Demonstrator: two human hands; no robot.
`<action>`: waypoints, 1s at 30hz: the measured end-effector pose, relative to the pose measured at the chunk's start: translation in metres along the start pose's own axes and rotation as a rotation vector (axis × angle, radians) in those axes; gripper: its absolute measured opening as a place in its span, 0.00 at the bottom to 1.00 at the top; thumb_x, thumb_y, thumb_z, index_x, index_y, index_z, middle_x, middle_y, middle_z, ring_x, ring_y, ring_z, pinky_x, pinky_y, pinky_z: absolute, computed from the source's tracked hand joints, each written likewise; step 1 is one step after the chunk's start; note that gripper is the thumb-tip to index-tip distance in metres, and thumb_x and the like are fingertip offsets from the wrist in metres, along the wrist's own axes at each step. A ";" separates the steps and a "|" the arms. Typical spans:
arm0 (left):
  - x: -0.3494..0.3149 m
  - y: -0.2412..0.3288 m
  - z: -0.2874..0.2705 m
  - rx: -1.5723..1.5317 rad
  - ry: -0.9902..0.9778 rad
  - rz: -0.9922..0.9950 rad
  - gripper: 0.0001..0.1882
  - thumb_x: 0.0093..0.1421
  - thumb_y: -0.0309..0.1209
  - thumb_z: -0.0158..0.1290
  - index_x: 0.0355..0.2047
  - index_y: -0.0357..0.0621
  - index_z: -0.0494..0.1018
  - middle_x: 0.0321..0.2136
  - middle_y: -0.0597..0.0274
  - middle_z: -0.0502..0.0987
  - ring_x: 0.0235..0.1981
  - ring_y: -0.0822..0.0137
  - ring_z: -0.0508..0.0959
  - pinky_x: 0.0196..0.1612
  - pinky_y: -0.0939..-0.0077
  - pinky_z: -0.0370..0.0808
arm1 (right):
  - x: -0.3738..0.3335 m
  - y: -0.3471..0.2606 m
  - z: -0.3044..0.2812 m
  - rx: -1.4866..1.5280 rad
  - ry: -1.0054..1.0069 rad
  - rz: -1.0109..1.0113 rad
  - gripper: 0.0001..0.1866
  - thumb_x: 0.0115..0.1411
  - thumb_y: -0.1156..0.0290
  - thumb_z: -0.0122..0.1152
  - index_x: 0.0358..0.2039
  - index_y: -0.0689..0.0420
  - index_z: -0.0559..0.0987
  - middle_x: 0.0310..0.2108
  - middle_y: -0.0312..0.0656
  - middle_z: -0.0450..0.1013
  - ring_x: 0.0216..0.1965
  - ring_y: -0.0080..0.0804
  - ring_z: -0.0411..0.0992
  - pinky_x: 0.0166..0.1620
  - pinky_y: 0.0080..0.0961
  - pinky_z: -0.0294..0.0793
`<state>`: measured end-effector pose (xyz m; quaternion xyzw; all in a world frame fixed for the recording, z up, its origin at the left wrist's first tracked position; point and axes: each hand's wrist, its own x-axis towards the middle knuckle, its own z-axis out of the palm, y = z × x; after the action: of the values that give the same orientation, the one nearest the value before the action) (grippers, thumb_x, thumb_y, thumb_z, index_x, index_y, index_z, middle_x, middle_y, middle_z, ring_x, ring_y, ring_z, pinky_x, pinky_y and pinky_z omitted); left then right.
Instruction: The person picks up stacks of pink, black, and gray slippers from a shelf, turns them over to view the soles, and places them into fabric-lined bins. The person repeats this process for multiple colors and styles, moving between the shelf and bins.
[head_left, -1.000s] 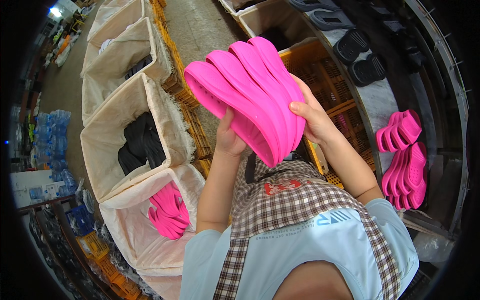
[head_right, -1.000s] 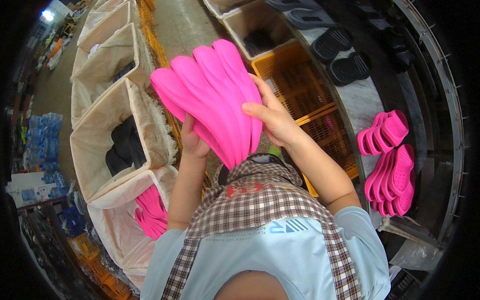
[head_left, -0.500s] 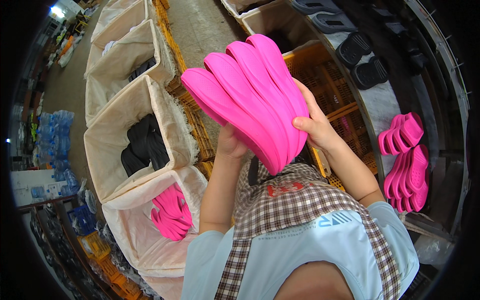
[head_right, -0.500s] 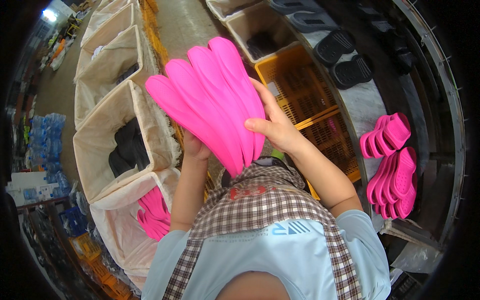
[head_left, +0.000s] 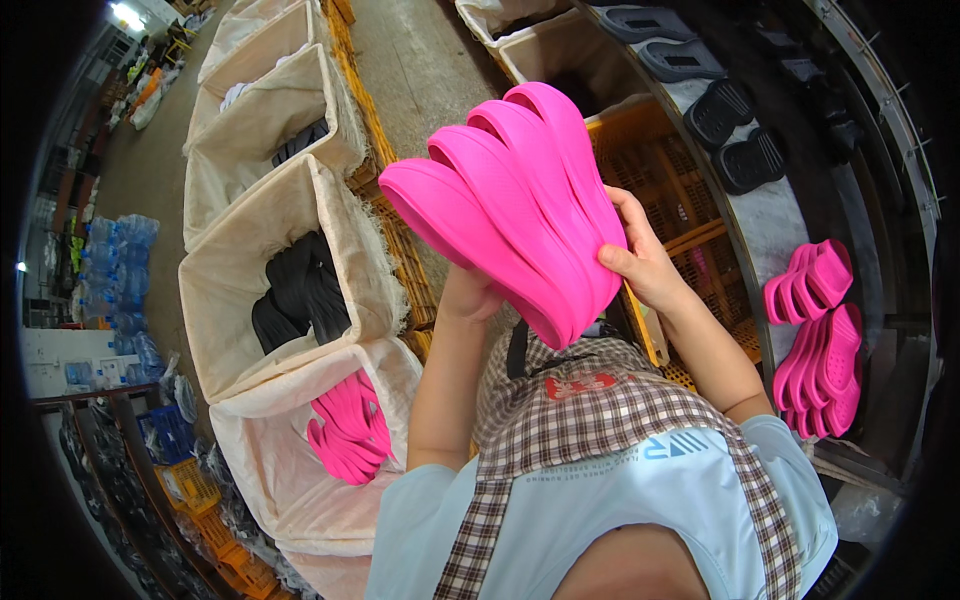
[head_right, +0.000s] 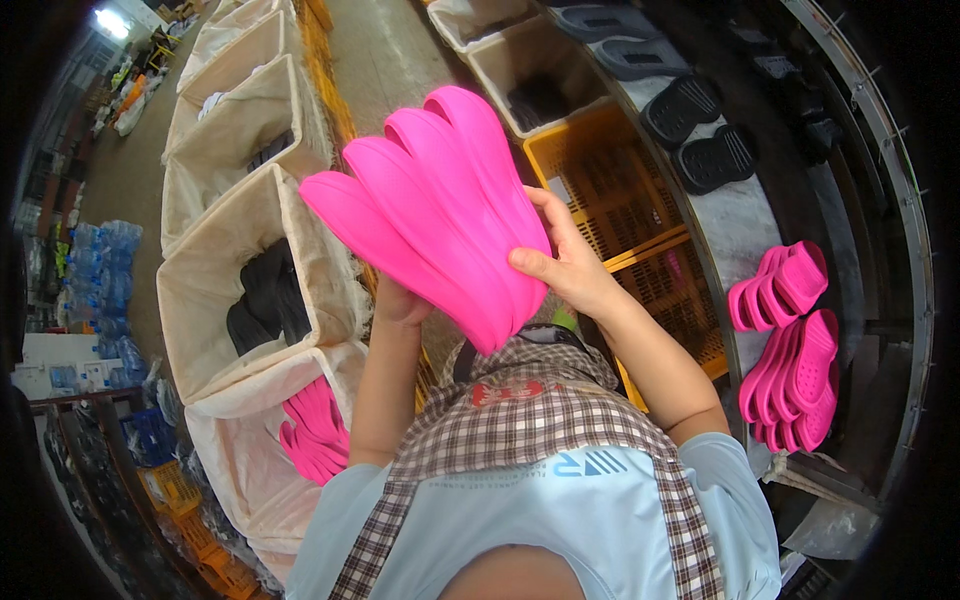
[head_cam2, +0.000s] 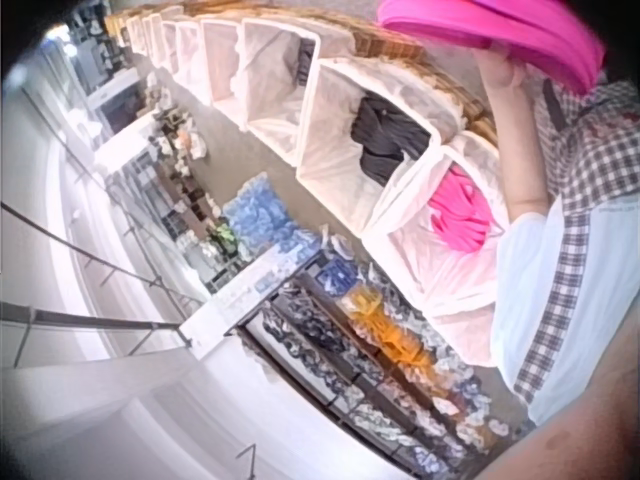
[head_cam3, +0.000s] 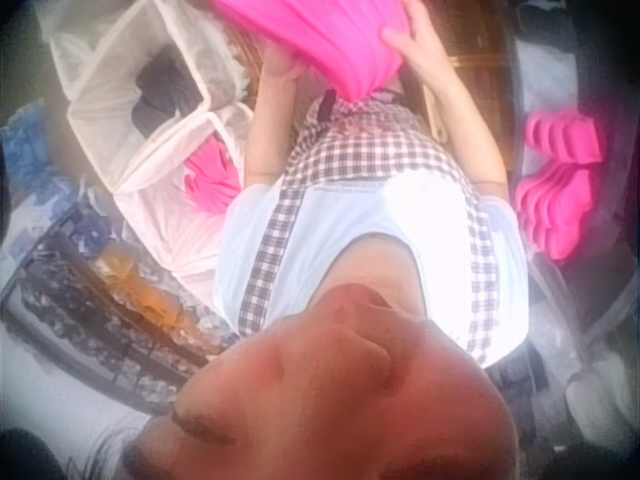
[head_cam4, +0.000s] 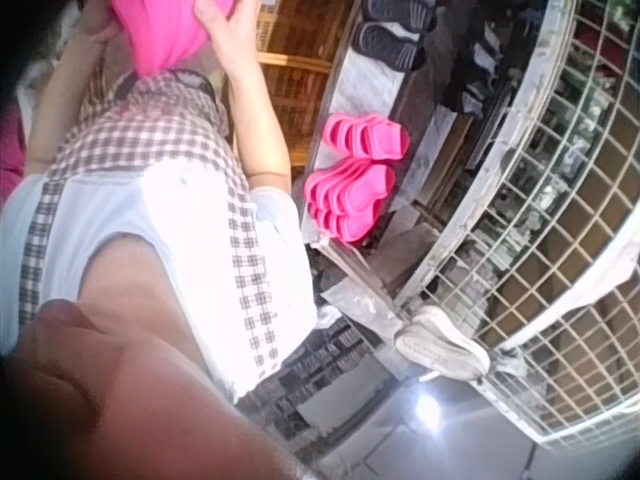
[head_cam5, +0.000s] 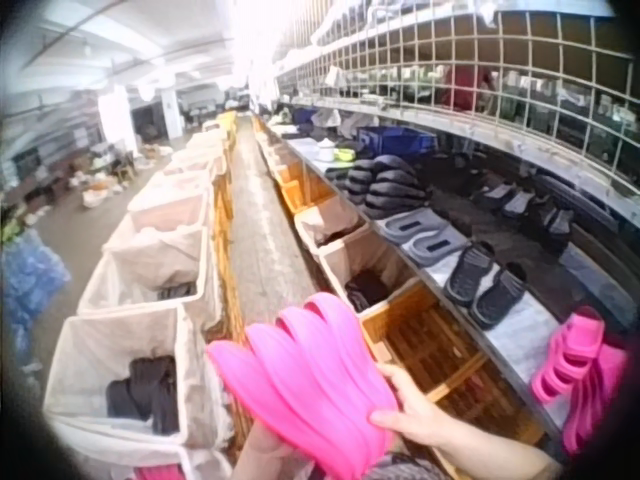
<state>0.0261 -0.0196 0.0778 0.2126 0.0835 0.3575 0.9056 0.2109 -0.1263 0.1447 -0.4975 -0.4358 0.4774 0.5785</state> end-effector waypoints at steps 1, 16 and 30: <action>-0.001 0.001 0.000 0.038 -0.001 0.006 0.33 0.51 0.30 0.62 0.56 0.40 0.62 0.51 0.57 0.70 0.50 0.58 0.73 0.50 0.60 0.74 | 0.000 -0.001 -0.001 -0.025 -0.007 0.009 0.45 0.51 0.55 0.67 0.61 0.61 0.53 0.57 0.47 0.58 0.60 0.35 0.56 0.62 0.33 0.53; 0.003 0.018 0.000 0.679 -0.080 0.109 0.29 0.51 0.28 0.63 0.53 0.42 0.66 0.50 0.63 0.70 0.51 0.67 0.70 0.52 0.68 0.69 | -0.003 0.000 -0.010 -0.078 -0.016 0.078 0.50 0.44 0.71 0.72 0.62 0.61 0.50 0.58 0.46 0.58 0.59 0.33 0.58 0.61 0.33 0.57; 0.004 0.020 0.003 0.850 -0.156 0.147 0.15 0.53 0.31 0.60 0.40 0.38 0.75 0.40 0.56 0.77 0.43 0.66 0.76 0.45 0.69 0.72 | -0.009 0.012 -0.017 -0.159 -0.027 -0.014 0.55 0.42 0.72 0.72 0.65 0.59 0.45 0.63 0.46 0.49 0.64 0.37 0.49 0.65 0.36 0.48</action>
<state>0.0178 -0.0047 0.0893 0.5980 0.1392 0.3379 0.7133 0.2243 -0.1375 0.1304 -0.5324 -0.4835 0.4438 0.5346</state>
